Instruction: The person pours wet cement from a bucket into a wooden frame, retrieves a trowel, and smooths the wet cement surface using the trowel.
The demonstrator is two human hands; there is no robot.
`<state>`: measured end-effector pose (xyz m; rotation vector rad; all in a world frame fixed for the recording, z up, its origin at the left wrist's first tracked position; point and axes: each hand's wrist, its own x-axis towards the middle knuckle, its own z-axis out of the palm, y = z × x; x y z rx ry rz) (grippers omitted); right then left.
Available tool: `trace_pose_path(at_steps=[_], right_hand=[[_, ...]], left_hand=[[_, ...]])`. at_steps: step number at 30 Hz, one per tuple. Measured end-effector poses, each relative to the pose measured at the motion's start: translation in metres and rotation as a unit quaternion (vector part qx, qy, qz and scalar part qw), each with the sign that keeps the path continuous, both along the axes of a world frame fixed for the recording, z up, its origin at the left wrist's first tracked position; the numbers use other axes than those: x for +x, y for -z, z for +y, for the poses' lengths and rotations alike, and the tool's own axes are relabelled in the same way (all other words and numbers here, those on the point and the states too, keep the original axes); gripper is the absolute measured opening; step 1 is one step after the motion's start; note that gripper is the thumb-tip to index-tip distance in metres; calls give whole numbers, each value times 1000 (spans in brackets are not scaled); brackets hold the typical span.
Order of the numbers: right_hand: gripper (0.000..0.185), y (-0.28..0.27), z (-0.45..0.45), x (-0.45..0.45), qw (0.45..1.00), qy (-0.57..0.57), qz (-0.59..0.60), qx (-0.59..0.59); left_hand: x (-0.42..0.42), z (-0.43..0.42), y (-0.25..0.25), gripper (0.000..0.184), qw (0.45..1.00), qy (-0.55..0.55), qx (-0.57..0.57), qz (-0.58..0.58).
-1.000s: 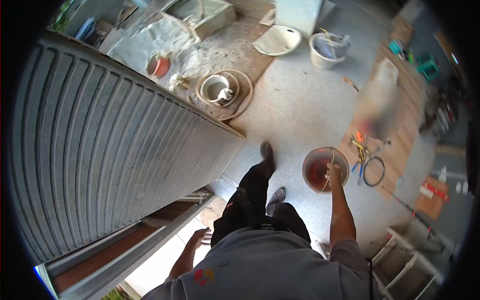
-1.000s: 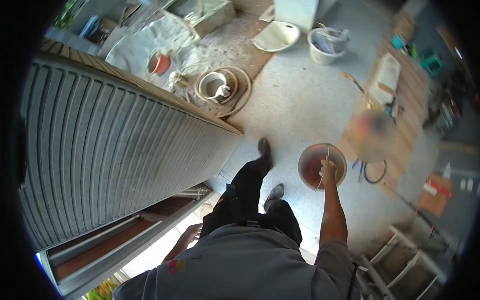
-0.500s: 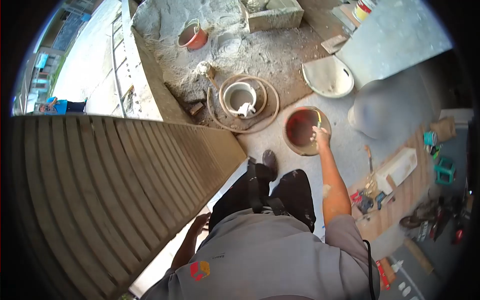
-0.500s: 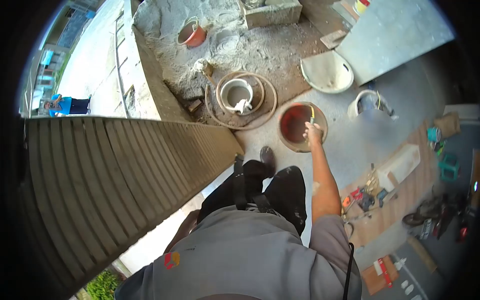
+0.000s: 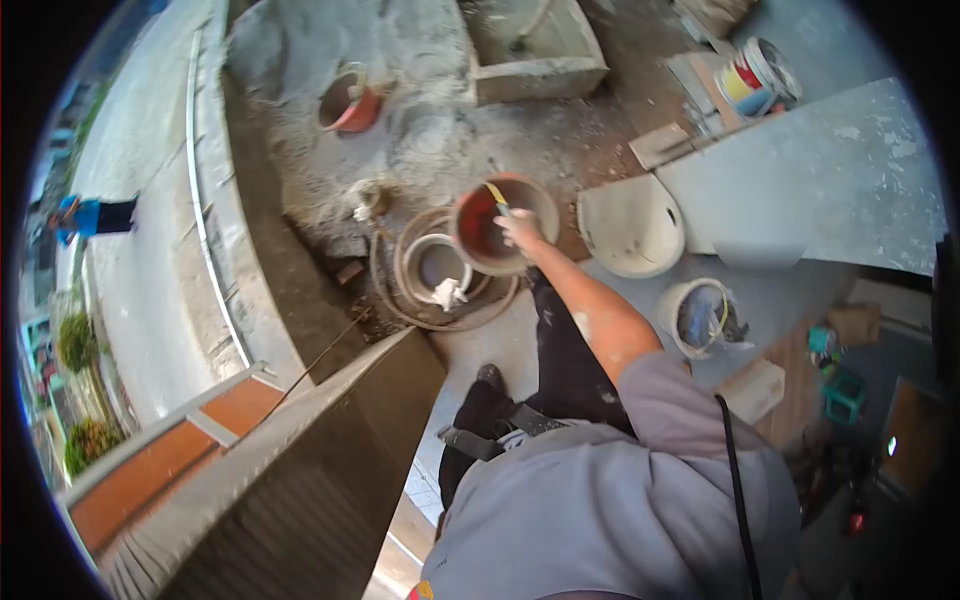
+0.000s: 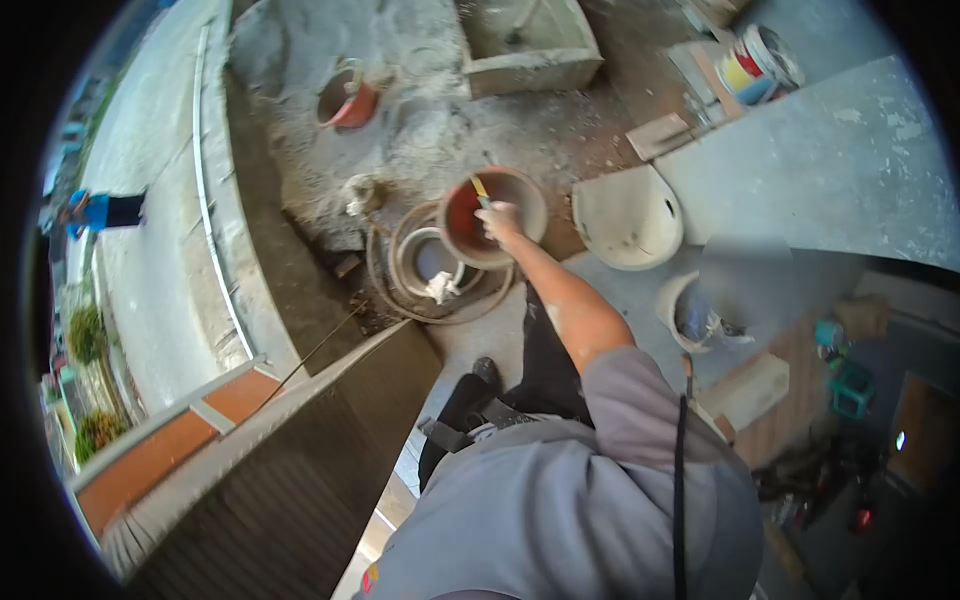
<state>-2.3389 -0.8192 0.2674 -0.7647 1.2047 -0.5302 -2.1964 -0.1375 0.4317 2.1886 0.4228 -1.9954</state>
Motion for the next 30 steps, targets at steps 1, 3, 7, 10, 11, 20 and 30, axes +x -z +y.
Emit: trace_pose_path(at_steps=[1, 3, 7, 10, 11, 20, 30], right_hand=[[14, -7, -17, 13, 999, -17, 49, -7], [18, -4, -50, 36, 988, -85, 117, -57], [18, -5, -92, 72, 960, -175, 186, -113], [19, 8, -110, 96, 951, -212, 177, -137], [19, 24, -120, 103, 921, -261, 212, -196], [19, -9, -187, 173, 931, -262, 194, -163], [25, 77, -280, 276, 808, -405, 277, -327]], left_hand=[[-9, -17, -5, 58, 1000, -2, 4, 6], [-31, -41, -16, 57, 1000, -14, 11, 13], [-72, -76, -27, 57, 998, -57, -2, 19], [-112, -87, -25, 56, 993, -115, -28, 3], [-124, -86, -23, 56, 991, -130, -37, -1], [-204, -82, 6, 55, 967, -244, -75, -16], [-137, -322, -101, 56, 963, -257, 80, 11]])
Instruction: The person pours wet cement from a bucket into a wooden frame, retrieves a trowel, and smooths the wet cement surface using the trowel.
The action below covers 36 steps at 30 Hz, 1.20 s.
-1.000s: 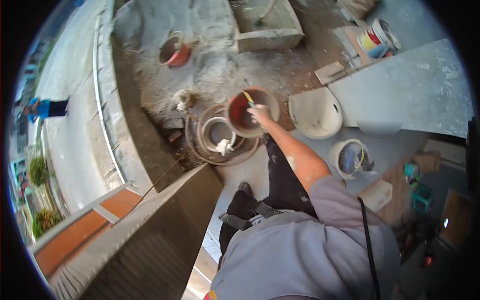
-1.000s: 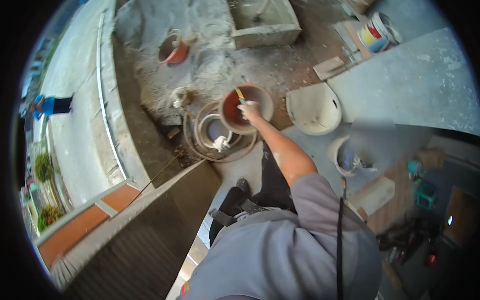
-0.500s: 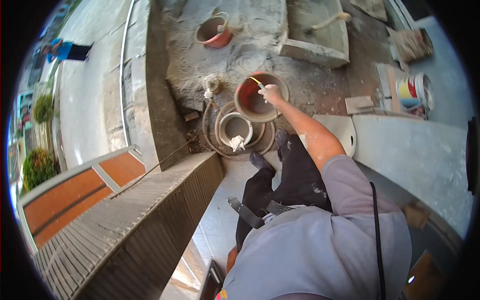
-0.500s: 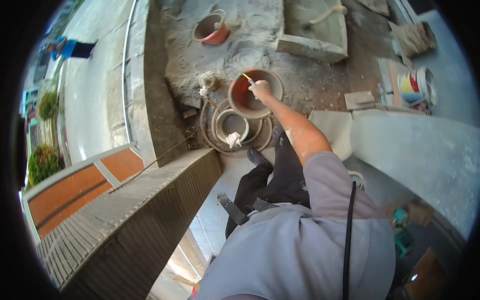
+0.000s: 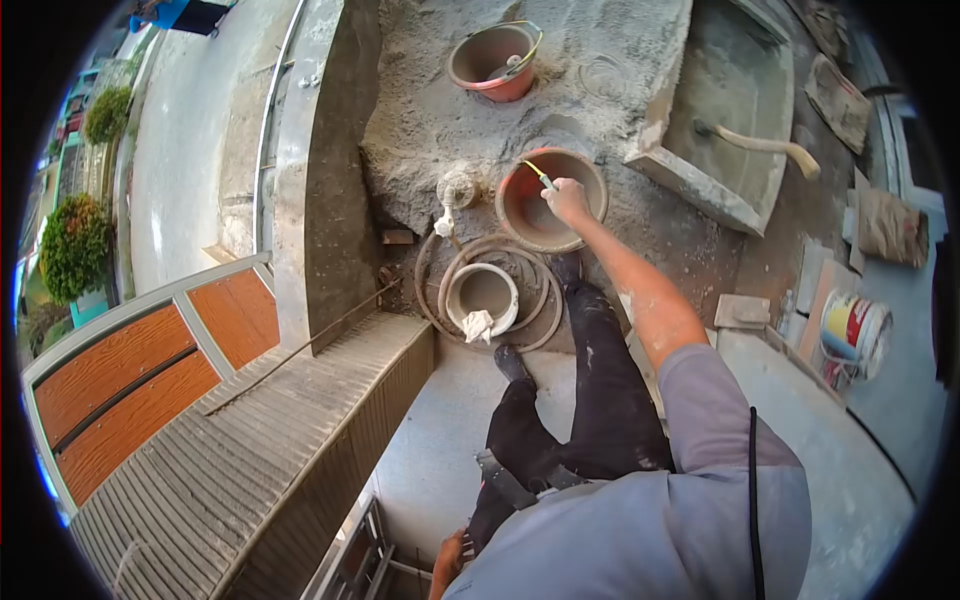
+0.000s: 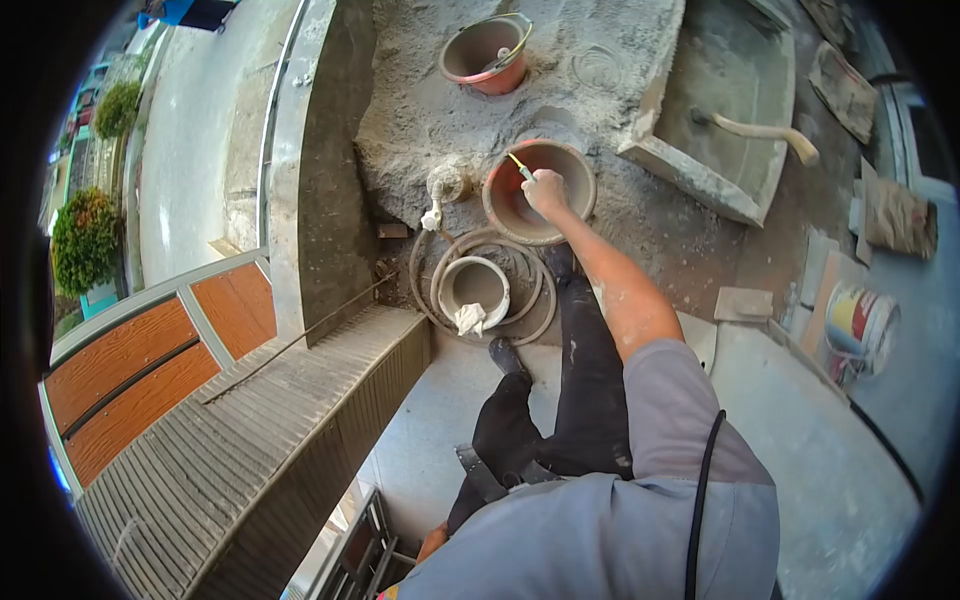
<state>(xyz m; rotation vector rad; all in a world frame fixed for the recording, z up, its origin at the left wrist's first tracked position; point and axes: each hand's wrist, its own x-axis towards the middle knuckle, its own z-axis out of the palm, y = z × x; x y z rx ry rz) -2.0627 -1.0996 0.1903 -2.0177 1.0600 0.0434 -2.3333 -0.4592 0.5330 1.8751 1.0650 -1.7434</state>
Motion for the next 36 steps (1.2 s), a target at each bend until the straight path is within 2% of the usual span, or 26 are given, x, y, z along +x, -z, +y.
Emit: trace_pose_path(at_steps=[2, 7, 8, 11, 12, 13, 14, 16, 18, 20, 23, 26, 29, 32, 33, 34, 35, 36], right_hand=[[24, 18, -11, 14, 999, -31, -3, -9], [23, 58, -44, 43, 994, -104, 23, 3], [33, 70, -50, 50, 992, -126, 17, -13], [43, 21, -78, 92, 973, -202, 68, -85], [53, 12, -90, 114, 969, -206, 44, -127], [50, 7, -108, 136, 976, -197, -9, -92], [42, 20, -128, 169, 973, -202, 24, -114], [37, 70, -169, 230, 951, -205, -43, -230], [35, 99, -203, 286, 937, -212, -92, -261], [35, 135, -227, 330, 914, -231, -5, -333], [36, 167, -240, 363, 916, -270, 142, -260], [36, 192, -246, 366, 898, -284, 122, -312], [40, 155, -227, 365, 923, -194, 85, -322], [50, 76, -228, 340, 966, -61, 27, -249], [42, 48, -228, 314, 992, -32, -58, -108], [35, 19, -229, 287, 990, 11, -135, 34], [27, -10, -209, 258, 882, 110, -256, 379], [28, 1, -210, 218, 887, 40, -268, 375]], left_hand=[[-1, -22, 16, 55, 995, -69, 68, 27], [-33, -41, 42, 52, 980, -161, 108, 53], [-38, -51, 43, 52, 978, -169, 106, 54], [-43, -89, 45, 51, 975, -187, 106, 64], [-43, -101, 49, 51, 974, -192, 104, 67], [-42, -115, 50, 51, 972, -196, 104, 70], [-39, -127, 55, 51, 971, -201, 104, 73], [-38, -153, 71, 51, 968, -212, 105, 77], [-34, -176, 85, 51, 965, -224, 108, 80], [-32, -194, 99, 50, 962, -237, 109, 81], [-29, -217, 116, 50, 958, -256, 105, 81], [-23, -229, 132, 50, 955, -271, 92, 71], [-32, -230, 127, 50, 954, -283, 78, 66], [-49, -210, 110, 49, 951, -298, 67, 58], [-58, -198, 103, 49, 948, -307, 68, 52], [-69, -185, 93, 49, 944, -318, 72, 44], [-80, -171, 84, 49, 940, -331, 76, 35], [-97, -155, 77, 49, 934, -346, 81, 30]])
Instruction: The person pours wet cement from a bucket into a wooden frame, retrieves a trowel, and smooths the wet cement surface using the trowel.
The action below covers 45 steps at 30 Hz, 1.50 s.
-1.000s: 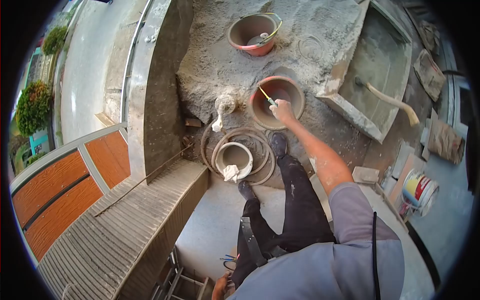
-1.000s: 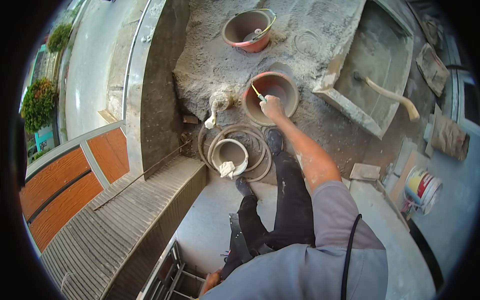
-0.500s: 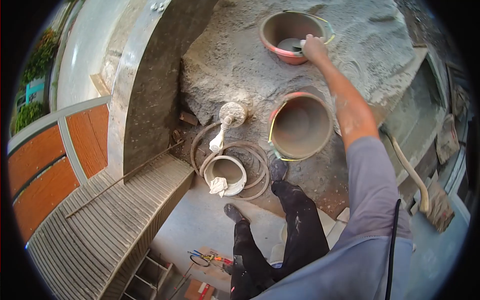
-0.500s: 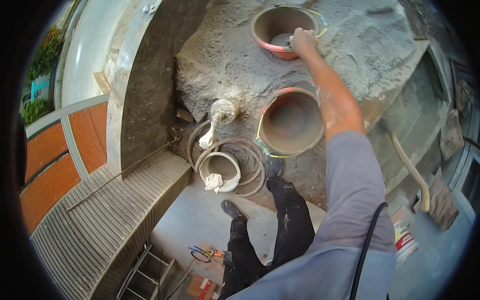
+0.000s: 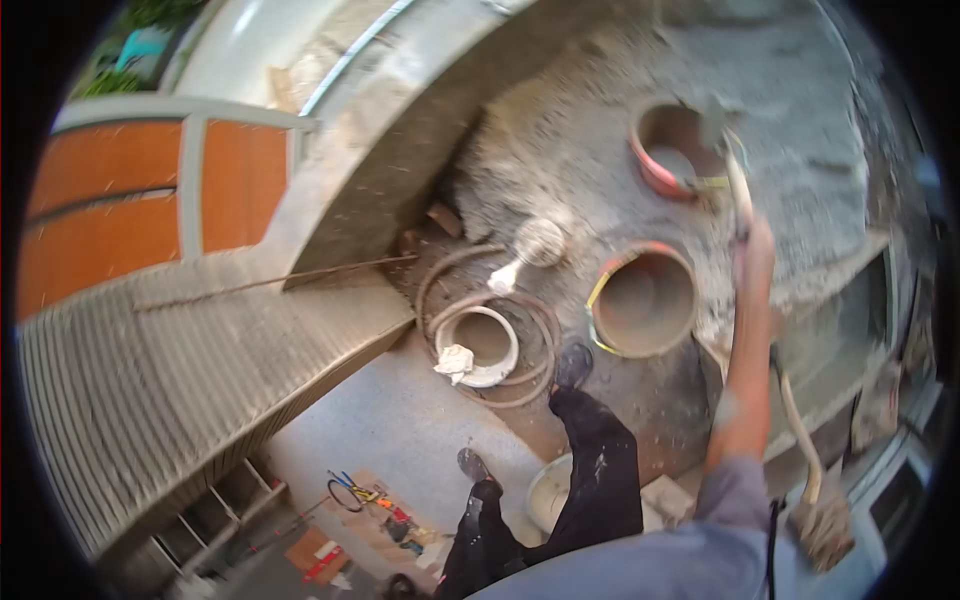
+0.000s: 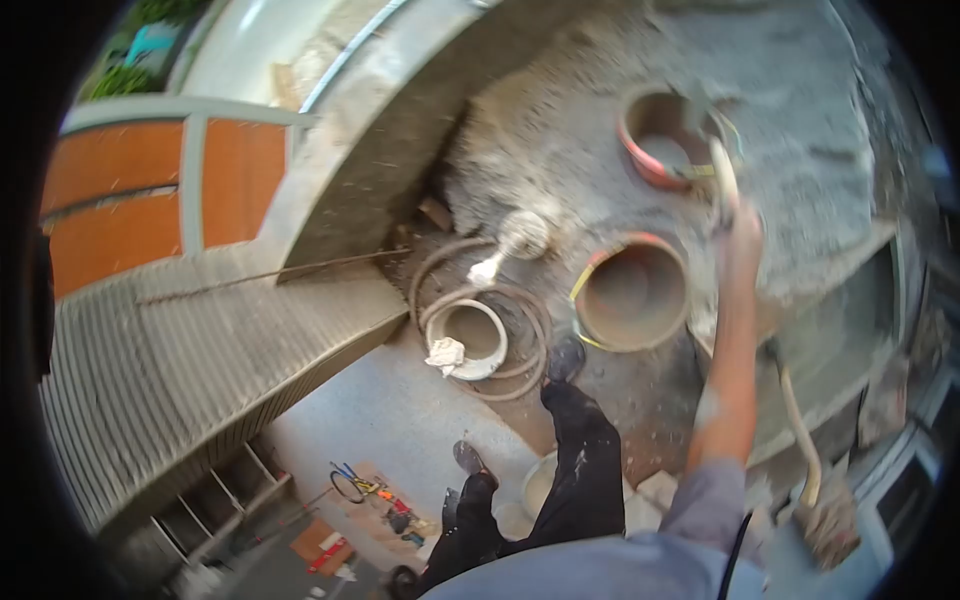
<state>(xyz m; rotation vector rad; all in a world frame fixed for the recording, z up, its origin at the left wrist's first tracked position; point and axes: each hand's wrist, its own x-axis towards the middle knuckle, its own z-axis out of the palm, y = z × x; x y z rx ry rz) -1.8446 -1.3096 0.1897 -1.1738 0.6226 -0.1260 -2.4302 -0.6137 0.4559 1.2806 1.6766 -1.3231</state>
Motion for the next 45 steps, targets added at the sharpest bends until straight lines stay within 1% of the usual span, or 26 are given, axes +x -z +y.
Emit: trace_pose_path(at_steps=[1, 2, 5, 8, 9, 10, 11, 12, 13, 15, 17, 20, 23, 25, 26, 29, 30, 31, 33, 36, 39, 40, 41, 42, 44, 45], right_hand=[[34, -57, 54, -28, 995, -42, 48, -76], [44, -79, 85, -56, 993, -113, 27, 6], [37, -145, 161, -104, 971, -103, 31, 214], [29, -145, 191, -140, 952, -105, 153, 243], [17, -139, 204, -155, 954, -123, 184, 203], [16, -136, 215, -177, 960, -161, 191, 127], [16, -138, 227, -198, 959, -203, 192, 47], [15, -150, 243, -217, 950, -233, 206, -16], [14, -159, 255, -246, 936, -261, 220, -81], [15, -145, 261, -293, 886, -313, 282, -192], [18, -37, 217, -323, 867, -303, 263, -296], [24, -131, 288, -397, 785, -357, 334, -382], [29, -137, 345, -445, 729, -451, 382, -347], [24, -146, 402, -468, 669, -508, 408, -358], [23, -151, 431, -481, 635, -534, 423, -363], [31, -201, 547, -505, 463, -642, 413, -450], [31, -203, 575, -509, 418, -665, 409, -464], [31, -195, 598, -511, 398, -680, 403, -466], [32, -169, 646, -507, 397, -684, 402, -462], [36, -111, 731, -492, 431, -674, 392, -454], [42, -60, 823, -465, 455, -675, 367, -451], [44, -60, 861, -454, 456, -680, 347, -458], [46, -88, 912, -439, 466, -679, 305, -478], [37, -105, 960, -419, 428, -720, 232, -494], [30, -62, 1004, -378, 427, -720, 173, -519], [28, -81, 1039, -365, 496, -701, 224, -461]], left_hand=[[-17, 11, -8, 49, 1000, -16, 9, -7], [-36, 22, -14, 49, 999, -28, 14, -11], [-107, 44, -19, 49, 997, -70, 21, -30], [-209, 61, -10, 48, 989, -122, 23, -80], [-250, 69, 2, 48, 983, -146, 20, -110], [-295, 75, 19, 48, 975, -175, 17, -139], [-292, 76, 24, 47, 987, -136, 39, -79], [-358, 106, 76, 50, 980, -160, -22, -113], [-374, 106, 77, 52, 945, -275, -52, -171], [-379, 101, 55, 53, 931, -305, 8, -198], [-418, 108, 62, 52, 905, -362, 27, -219], [-479, 130, 68, 48, 885, -394, 38, -247], [-508, 163, 89, 45, 867, -389, 60, -304], [-515, 198, 109, 44, 850, -395, 77, -341], [-512, 219, 113, 46, 862, -356, 115, -341], [-459, 310, 122, 56, 870, -228, 253, -356], [-432, 346, 108, 57, 872, -183, 250, -379], [-404, 382, 83, 58, 872, -137, 247, -399], [-354, 445, 41, 54, 843, -90, 261, -461], [-316, 515, 20, 47, 798, -48, 351, -487], [-337, 554, 33, 45, 835, -268, 268, -398], [-374, 555, 59, 44, 861, -269, 237, -360], [-407, 561, 89, 42, 880, -268, 209, -331], [-423, 555, 95, 43, 869, -340, 201, -300], [-469, 524, 116, 38, 813, -477, 191, -273], [-477, 516, 115, 37, 799, -517, 168, -258]])
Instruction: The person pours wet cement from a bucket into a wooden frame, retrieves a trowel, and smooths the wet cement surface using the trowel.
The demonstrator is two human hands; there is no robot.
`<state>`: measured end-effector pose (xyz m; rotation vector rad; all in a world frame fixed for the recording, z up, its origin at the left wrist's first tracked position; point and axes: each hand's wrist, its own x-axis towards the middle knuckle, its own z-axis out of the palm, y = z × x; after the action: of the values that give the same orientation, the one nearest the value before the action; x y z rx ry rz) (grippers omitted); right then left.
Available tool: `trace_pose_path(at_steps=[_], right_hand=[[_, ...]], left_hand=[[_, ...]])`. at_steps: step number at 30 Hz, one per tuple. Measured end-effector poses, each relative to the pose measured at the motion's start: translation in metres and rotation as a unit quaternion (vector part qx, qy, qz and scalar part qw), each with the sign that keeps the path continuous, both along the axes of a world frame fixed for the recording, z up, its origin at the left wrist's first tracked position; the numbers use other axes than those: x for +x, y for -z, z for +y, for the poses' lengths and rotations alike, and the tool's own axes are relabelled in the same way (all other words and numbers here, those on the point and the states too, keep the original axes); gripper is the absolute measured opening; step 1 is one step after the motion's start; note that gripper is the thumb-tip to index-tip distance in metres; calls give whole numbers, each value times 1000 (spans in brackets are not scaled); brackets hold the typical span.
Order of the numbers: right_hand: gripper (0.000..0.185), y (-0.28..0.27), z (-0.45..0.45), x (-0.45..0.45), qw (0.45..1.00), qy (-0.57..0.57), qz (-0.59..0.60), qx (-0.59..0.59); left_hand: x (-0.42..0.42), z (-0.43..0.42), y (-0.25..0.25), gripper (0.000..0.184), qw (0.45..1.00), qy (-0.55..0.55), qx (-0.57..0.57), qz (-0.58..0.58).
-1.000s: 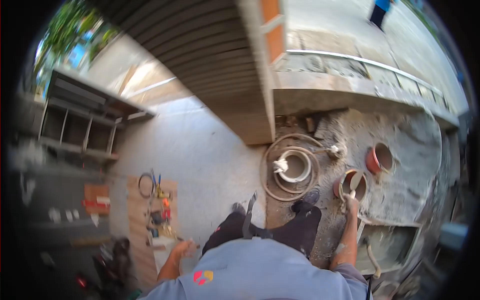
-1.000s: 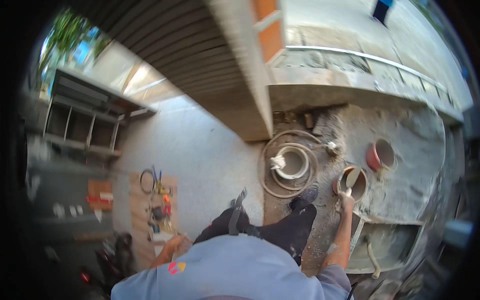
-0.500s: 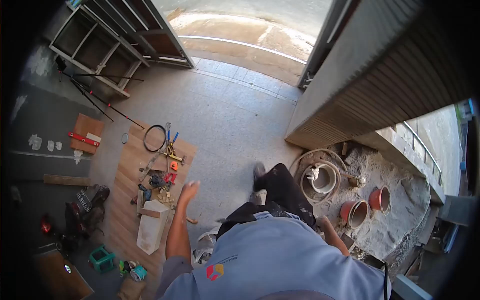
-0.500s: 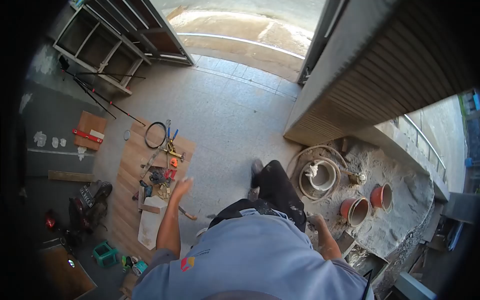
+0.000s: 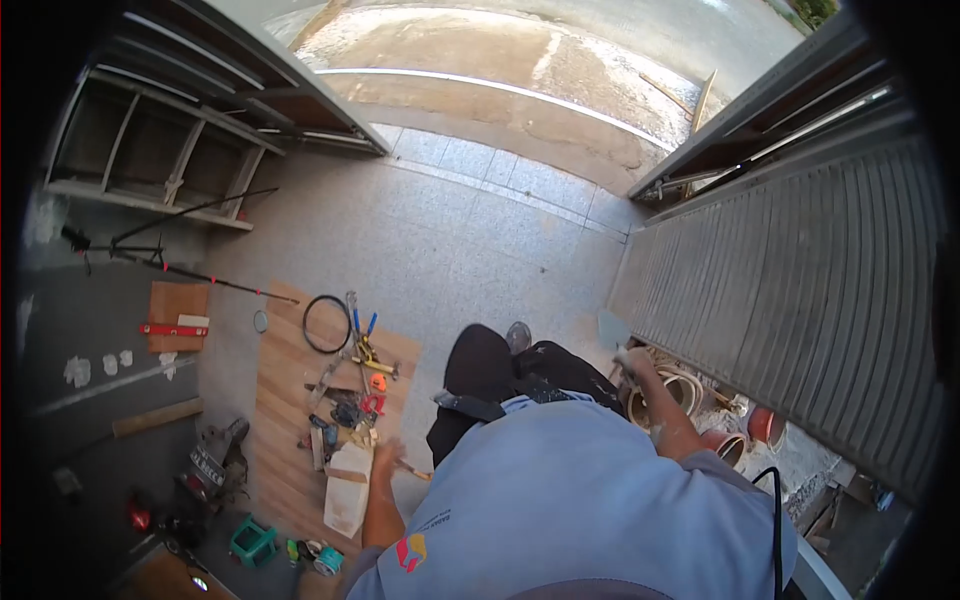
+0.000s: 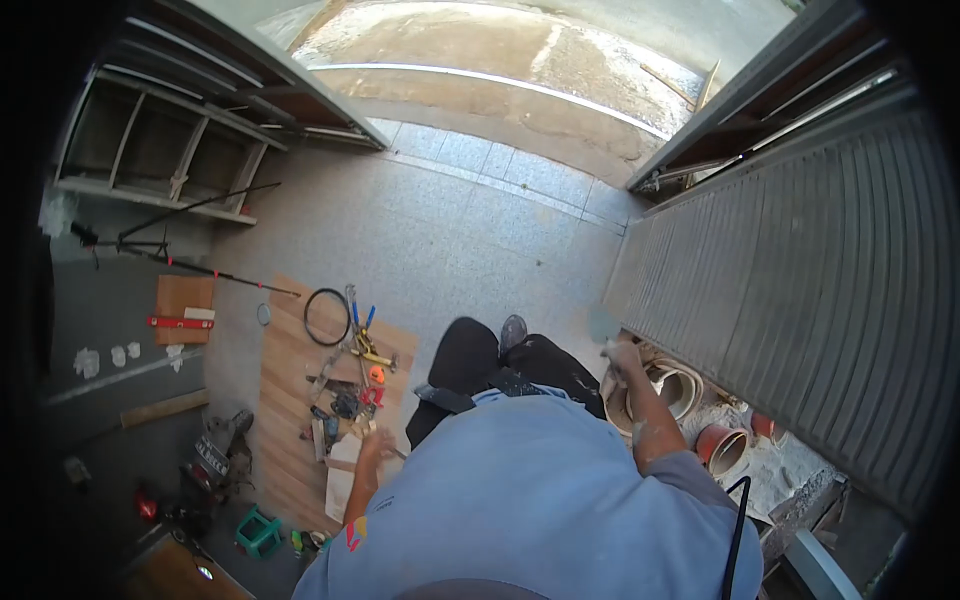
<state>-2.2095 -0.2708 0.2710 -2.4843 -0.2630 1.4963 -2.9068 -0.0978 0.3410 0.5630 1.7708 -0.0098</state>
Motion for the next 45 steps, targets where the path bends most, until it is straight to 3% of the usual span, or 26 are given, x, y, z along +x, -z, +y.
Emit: trace_pose_path(at_steps=[1, 4, 9, 14, 15, 16, 17, 18, 20, 21, 23, 26, 28, 31, 33, 35, 37, 39, 43, 45], right_hand=[[27, -25, 41, 14, 994, 96, 41, 25], [33, -48, 142, 67, 989, 142, 40, -20], [27, -35, 277, 144, 985, 150, 15, -88], [24, -43, 370, 183, 967, 255, -20, -19], [23, -50, 384, 188, 960, 281, -11, -15], [22, -56, 399, 196, 952, 307, -2, -8], [22, -63, 412, 206, 952, 304, -2, -15], [21, -68, 423, 217, 954, 300, -3, -21], [21, -68, 442, 239, 948, 315, 2, -37], [22, -67, 451, 251, 942, 332, 7, -47], [23, -47, 464, 276, 928, 365, 21, -73], [27, -9, 494, 336, 915, 395, 29, -78], [28, 29, 515, 395, 949, 301, -73, -51], [33, 100, 535, 473, 930, 357, -92, 4], [28, 48, 586, 555, 911, 411, -14, 29], [25, 47, 613, 635, 856, 511, 29, 75], [23, -12, 653, 714, 903, 422, -71, 51], [25, -31, 669, 778, 898, 417, -114, 87], [27, -17, 682, 871, 898, 384, -195, 85], [29, 10, 690, 899, 880, 454, -134, 45]], left_hand=[[-6, -7, -4, 35, 999, -36, -34, -8], [28, 20, -25, 35, 993, -53, -103, -21], [123, 169, -8, 38, 991, 16, -123, -47], [237, 478, 21, 46, 974, 194, 25, -112], [269, 551, 21, 47, 959, 270, 44, -71], [308, 639, 27, 48, 905, 422, 17, 46], [355, 701, 11, 46, 914, 373, 151, 52], [398, 779, 10, 44, 889, 404, 201, 77], [503, 907, -34, 38, 925, 308, 222, -21], [552, 956, -54, 40, 900, 321, 294, 28], [646, 1031, -98, 45, 848, 388, 359, -4], [786, 1071, -139, 49, 815, 389, 418, -96], [846, 1090, -114, 49, 812, 433, 385, -73], [903, 1065, -71, 52, 828, 481, 284, -37], [914, 1051, -27, 52, 839, 507, 194, -34], [905, 1029, 19, 50, 868, 479, 118, -47], [916, 1002, 34, 51, 908, 419, -21, -8], [934, 991, 44, 50, 914, 393, -100, 10], [1005, 1020, 67, 49, 910, 389, -146, 24], [1069, 1061, 90, 49, 908, 396, -135, 27]])
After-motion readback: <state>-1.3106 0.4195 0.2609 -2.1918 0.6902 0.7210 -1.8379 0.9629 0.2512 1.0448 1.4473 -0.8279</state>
